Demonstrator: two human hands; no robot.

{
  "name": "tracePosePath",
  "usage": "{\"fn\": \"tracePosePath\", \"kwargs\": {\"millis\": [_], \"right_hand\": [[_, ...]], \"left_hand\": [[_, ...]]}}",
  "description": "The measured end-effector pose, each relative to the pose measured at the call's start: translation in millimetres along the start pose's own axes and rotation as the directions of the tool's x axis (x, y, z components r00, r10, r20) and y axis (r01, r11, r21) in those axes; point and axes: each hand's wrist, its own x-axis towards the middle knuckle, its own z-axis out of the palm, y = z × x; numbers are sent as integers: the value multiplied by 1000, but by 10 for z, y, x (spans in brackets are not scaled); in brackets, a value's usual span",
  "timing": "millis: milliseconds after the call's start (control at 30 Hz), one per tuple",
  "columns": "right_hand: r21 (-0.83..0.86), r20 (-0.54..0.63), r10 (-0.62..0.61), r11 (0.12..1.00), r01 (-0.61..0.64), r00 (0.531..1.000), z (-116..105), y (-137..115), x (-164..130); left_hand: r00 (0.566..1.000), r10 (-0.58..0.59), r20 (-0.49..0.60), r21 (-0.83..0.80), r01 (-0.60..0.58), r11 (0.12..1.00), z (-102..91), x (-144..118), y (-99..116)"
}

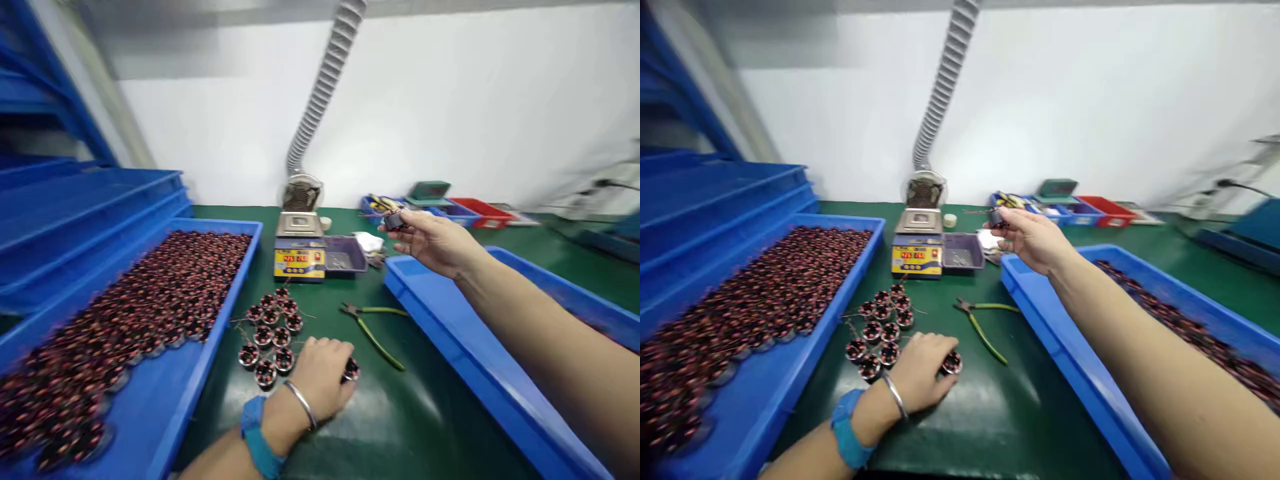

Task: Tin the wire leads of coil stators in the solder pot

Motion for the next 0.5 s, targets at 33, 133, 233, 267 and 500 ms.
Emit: {"fn": "tracePosePath", "kwargs": {"millis": [33, 133, 233, 267, 500], "right_hand": [[-20, -53, 4, 1000, -5, 999, -197, 30, -136], [-139, -278, 24, 988, -65, 960, -794, 108, -563], [-310, -560, 1, 927, -211, 828, -1435, 198, -1032], [-367, -648, -19, 884, -290, 761, -1640, 237, -1199], [-479, -834, 13, 480, -735, 552, -2395, 709, -2152]], "left_hand": [[1000, 11, -3, -11, -11, 1000, 43, -13, -4], [996, 62, -68, -33, -64, 997, 163, -16, -42], [965, 124, -231, -20, -132, 991, 233, -24, -49], [935, 147, -321, -7, -158, 987, 237, -36, -34], [743, 253, -620, 31, -299, 954, 237, -174, 161]]}}
